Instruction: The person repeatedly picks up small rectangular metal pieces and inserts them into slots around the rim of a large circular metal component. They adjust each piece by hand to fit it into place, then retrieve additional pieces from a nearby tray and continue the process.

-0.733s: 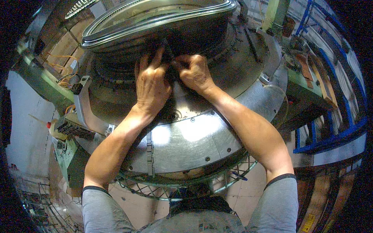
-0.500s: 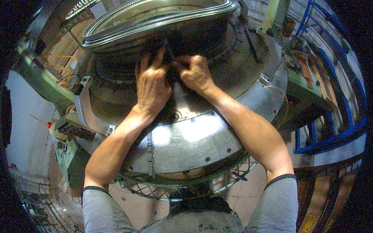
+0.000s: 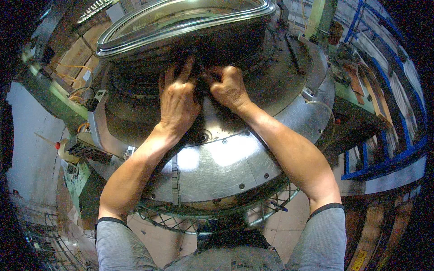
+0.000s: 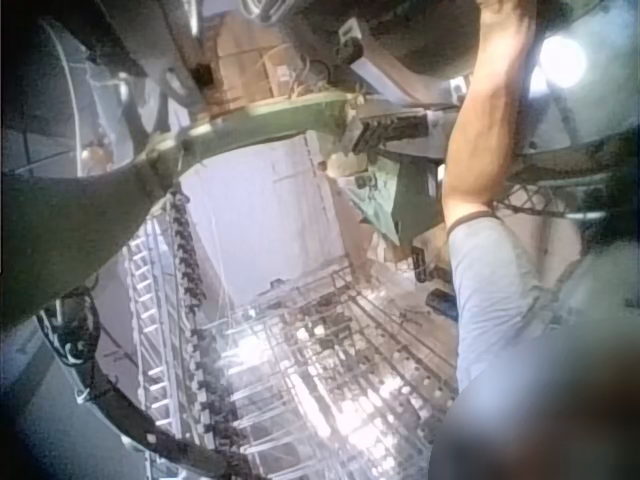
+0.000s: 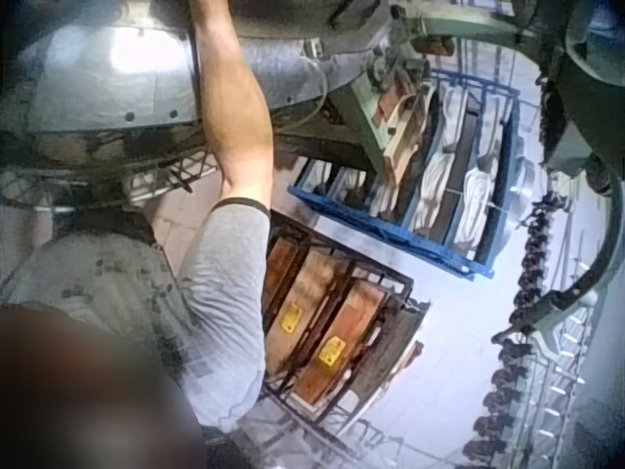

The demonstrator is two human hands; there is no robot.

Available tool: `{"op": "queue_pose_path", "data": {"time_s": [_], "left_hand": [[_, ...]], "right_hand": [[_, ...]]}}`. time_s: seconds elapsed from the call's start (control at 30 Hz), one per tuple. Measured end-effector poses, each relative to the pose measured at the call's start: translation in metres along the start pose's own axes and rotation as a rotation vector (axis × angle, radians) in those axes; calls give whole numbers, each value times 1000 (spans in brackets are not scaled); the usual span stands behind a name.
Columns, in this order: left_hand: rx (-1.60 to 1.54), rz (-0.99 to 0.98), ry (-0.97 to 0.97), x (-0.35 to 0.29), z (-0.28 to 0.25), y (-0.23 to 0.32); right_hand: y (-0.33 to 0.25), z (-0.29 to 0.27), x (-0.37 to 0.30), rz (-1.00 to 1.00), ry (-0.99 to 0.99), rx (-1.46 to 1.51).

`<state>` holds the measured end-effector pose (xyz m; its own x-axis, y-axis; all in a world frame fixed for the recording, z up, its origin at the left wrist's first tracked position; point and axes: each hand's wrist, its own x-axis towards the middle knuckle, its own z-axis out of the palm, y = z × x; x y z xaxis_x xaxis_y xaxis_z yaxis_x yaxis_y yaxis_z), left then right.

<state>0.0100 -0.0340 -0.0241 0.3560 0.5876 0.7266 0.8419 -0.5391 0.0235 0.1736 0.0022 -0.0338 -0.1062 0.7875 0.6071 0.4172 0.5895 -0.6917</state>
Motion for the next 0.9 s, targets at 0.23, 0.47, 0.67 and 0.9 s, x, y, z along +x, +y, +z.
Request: {"op": "queue_pose_path", "data": {"time_s": [0.23, 0.47, 0.67, 0.9], "left_hand": [[25, 1, -4, -2, 3, 0], [45, 10, -28, -1, 1, 0], [48, 13, -46, -2, -1, 1], [76, 31, -55, -2, 0, 0]], "right_hand": [[1, 0, 0, -10, 5, -28], [1, -1, 0, 3, -6, -41], [0, -1, 1, 26, 0, -67], [-3, -2, 0, 12, 1, -80]]}}
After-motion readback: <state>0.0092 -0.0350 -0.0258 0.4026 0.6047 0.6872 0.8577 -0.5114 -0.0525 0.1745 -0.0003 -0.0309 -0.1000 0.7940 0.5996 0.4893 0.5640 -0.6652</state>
